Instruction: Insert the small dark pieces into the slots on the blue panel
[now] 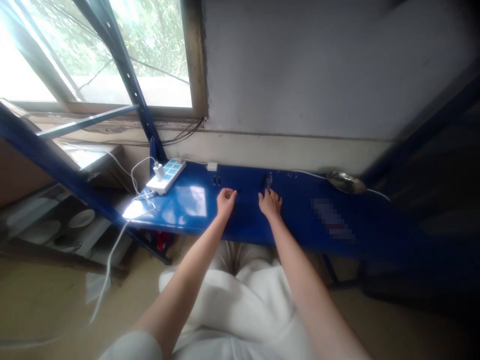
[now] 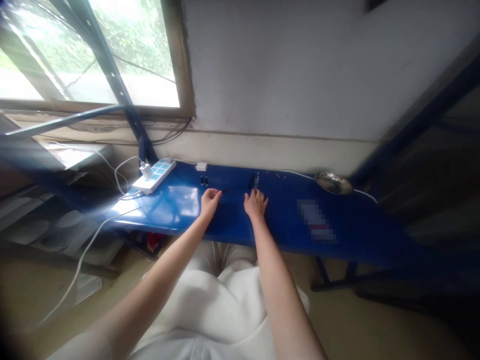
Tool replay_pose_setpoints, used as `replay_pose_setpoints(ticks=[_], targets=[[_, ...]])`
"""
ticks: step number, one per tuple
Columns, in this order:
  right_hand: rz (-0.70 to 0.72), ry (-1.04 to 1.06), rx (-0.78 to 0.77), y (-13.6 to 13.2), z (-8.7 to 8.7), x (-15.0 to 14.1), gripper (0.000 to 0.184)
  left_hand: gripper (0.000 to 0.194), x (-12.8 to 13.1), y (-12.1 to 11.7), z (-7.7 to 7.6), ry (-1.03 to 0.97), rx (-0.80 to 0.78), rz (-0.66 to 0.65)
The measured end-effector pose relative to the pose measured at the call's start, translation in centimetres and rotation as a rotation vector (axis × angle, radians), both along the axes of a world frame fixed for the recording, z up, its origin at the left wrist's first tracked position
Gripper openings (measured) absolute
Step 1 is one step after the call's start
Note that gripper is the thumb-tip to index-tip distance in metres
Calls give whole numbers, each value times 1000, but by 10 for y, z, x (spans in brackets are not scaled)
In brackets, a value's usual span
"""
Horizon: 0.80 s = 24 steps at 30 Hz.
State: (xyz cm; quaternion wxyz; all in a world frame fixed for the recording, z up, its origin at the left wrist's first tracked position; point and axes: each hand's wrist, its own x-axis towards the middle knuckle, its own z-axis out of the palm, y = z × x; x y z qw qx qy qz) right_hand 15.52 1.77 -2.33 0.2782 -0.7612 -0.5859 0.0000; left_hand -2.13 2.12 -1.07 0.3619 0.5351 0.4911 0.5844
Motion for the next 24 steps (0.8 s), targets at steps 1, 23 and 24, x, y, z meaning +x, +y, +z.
replay_pose_setpoints(ticks=[1,23,24], targets=[[1,3,53,-3,1,-1,44,23,0,0,0,-11,-2,-1],[393,-58,360,-24,15,-17,33,18,-1,1,0,-96,8,-36],[390,-60,361,-24,15,-17,34,18,-1,2,-1,-101,8,-39]])
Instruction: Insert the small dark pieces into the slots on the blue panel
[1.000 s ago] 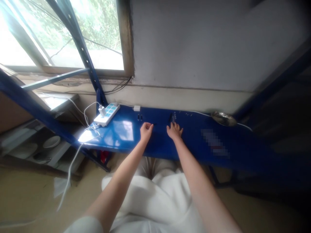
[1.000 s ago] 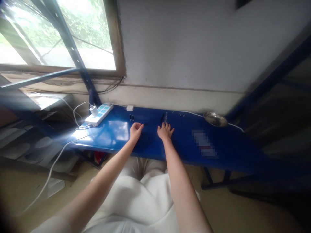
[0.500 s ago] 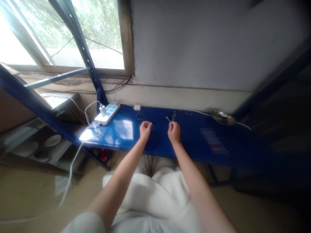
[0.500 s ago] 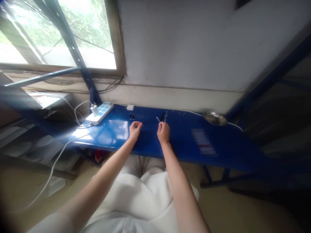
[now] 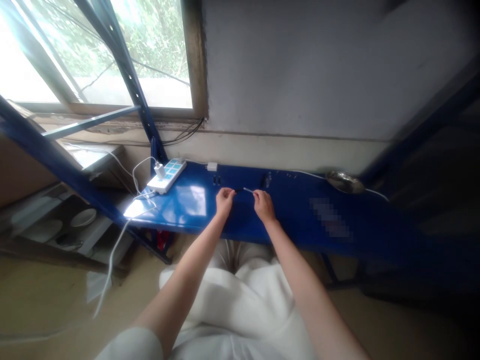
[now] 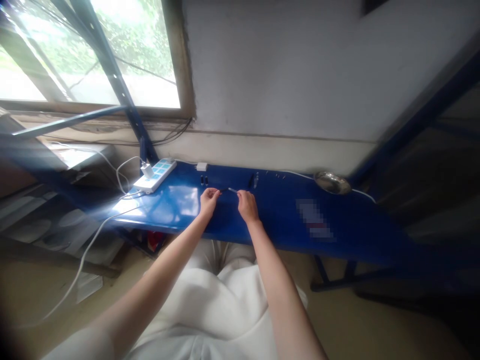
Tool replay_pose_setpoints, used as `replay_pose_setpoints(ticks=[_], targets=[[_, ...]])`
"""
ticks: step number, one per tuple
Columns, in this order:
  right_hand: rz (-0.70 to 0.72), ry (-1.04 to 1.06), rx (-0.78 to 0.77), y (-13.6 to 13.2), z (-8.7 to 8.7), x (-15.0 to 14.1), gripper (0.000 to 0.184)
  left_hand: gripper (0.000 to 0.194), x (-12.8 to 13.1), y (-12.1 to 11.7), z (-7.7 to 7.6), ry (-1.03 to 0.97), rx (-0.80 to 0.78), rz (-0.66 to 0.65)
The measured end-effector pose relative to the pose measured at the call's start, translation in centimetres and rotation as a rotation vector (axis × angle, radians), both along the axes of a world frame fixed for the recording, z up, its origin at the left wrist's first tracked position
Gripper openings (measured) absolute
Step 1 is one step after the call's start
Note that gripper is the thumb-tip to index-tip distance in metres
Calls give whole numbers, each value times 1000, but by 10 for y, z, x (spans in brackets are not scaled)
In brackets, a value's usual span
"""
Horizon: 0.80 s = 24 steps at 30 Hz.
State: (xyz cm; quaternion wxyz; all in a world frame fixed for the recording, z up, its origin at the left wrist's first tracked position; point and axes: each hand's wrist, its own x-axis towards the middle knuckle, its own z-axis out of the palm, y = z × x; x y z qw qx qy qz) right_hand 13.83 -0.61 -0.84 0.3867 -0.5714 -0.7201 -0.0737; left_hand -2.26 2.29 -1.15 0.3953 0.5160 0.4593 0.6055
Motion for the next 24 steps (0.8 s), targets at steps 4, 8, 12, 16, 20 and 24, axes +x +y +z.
replay_pose_setpoints(ticks=[4,8,12,16,20,24], targets=[[24,-31,-9,-1,1,0,34,17,0,2,-3,-13,6,-21],[27,-36,17,-2,2,0,33,17,1,1,-1,-26,-12,-27],[41,-35,52,-2,2,1,31,24,1,-1,2,-37,-9,-80],[20,-31,14,-2,2,0,33,26,1,-3,4,-41,-15,-132],[13,-29,-24,-2,2,0,35,29,0,-5,7,-34,-28,-173],[43,-34,-47,-1,0,0,37,29,0,-8,12,-24,-44,-228]])
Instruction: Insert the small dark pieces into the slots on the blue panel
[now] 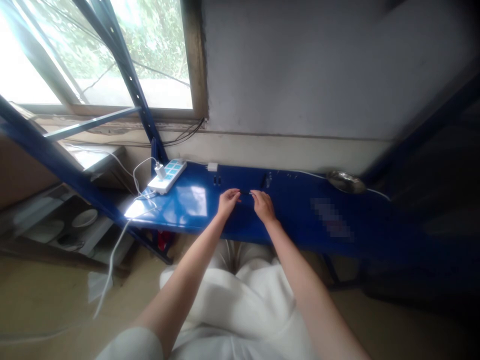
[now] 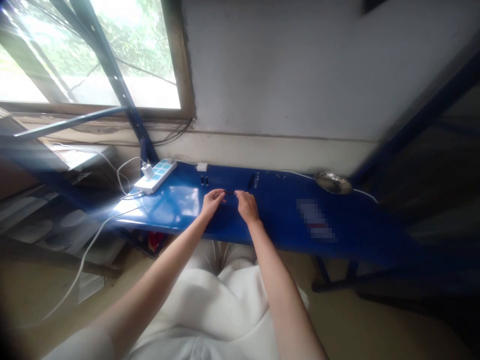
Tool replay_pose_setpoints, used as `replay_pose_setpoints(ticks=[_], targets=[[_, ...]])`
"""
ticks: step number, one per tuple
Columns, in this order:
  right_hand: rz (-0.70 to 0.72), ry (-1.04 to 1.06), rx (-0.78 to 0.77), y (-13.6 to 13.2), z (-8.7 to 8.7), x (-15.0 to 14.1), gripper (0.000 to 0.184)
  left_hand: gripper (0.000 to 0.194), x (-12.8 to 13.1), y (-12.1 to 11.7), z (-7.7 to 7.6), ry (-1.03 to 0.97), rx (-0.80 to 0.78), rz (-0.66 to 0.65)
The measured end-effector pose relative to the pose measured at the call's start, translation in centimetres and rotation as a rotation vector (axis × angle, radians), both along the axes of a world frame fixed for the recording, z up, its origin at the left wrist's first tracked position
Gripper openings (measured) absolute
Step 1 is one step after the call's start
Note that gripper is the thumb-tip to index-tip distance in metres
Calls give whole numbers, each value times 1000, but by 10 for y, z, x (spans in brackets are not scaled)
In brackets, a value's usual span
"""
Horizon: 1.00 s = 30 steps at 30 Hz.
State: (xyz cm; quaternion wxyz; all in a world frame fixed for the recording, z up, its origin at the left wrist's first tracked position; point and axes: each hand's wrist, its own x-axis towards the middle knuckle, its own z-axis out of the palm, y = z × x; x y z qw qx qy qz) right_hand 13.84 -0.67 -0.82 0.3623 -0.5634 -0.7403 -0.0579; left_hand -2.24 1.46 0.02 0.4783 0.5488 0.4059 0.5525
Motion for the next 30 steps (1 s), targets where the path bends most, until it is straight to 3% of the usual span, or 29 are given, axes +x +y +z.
replay_pose_setpoints(ticks=[17,30], targets=[[72,44,201,4,-6,2,34,34,-1,-1,3,-12,-52,-148],[91,88,152,4,-6,2,33,32,-3,-2,3,-29,-1,-150]])
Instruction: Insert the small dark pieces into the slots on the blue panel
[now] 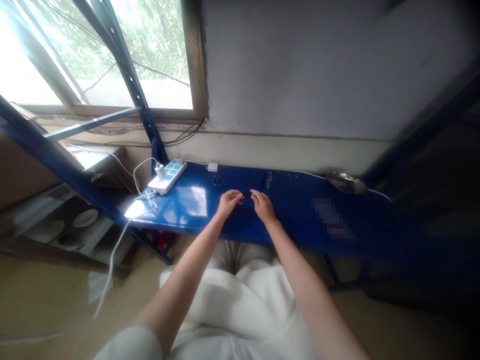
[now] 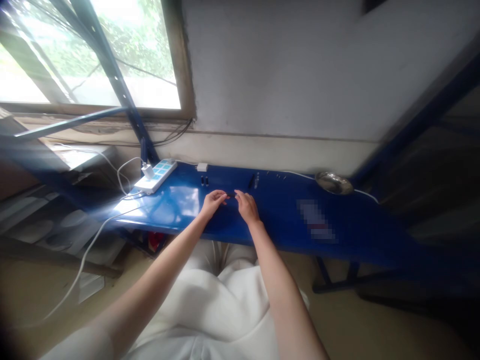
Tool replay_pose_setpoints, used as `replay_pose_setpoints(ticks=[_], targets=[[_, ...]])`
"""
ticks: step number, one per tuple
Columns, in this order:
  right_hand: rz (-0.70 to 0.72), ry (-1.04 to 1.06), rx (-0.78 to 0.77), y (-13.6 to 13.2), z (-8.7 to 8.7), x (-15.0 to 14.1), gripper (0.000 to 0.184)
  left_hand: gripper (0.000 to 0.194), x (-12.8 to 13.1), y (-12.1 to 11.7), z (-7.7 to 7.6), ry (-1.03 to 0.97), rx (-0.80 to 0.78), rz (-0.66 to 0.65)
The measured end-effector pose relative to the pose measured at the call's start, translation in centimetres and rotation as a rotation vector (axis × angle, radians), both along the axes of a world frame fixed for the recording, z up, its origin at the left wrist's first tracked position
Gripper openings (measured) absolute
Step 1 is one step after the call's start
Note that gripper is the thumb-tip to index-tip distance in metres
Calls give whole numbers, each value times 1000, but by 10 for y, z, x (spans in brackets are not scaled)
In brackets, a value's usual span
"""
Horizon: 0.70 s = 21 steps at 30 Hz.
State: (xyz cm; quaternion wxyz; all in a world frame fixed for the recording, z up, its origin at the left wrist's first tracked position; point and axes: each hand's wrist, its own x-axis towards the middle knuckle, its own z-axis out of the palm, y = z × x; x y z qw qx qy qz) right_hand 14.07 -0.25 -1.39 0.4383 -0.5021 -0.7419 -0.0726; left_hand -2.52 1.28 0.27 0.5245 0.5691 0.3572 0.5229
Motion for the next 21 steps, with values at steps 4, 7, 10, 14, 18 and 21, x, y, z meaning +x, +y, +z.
replay_pose_setpoints(ticks=[4,7,10,14,18,21], targets=[[-5,3,-17,-1,0,-1,34,32,1,2,-3,-3,12,-7],[2,0,-24,-1,1,-1,35,32,3,3,-5,-7,15,0],[11,1,-25,-1,1,-1,36,31,4,3,-6,24,52,37],[21,13,-23,-1,1,-1,36,25,2,4,2,206,173,123],[29,54,-19,-1,1,0,36,18,-6,16,31,532,421,55],[38,94,-50,-1,1,-1,37,16,-14,33,65,843,722,-90]])
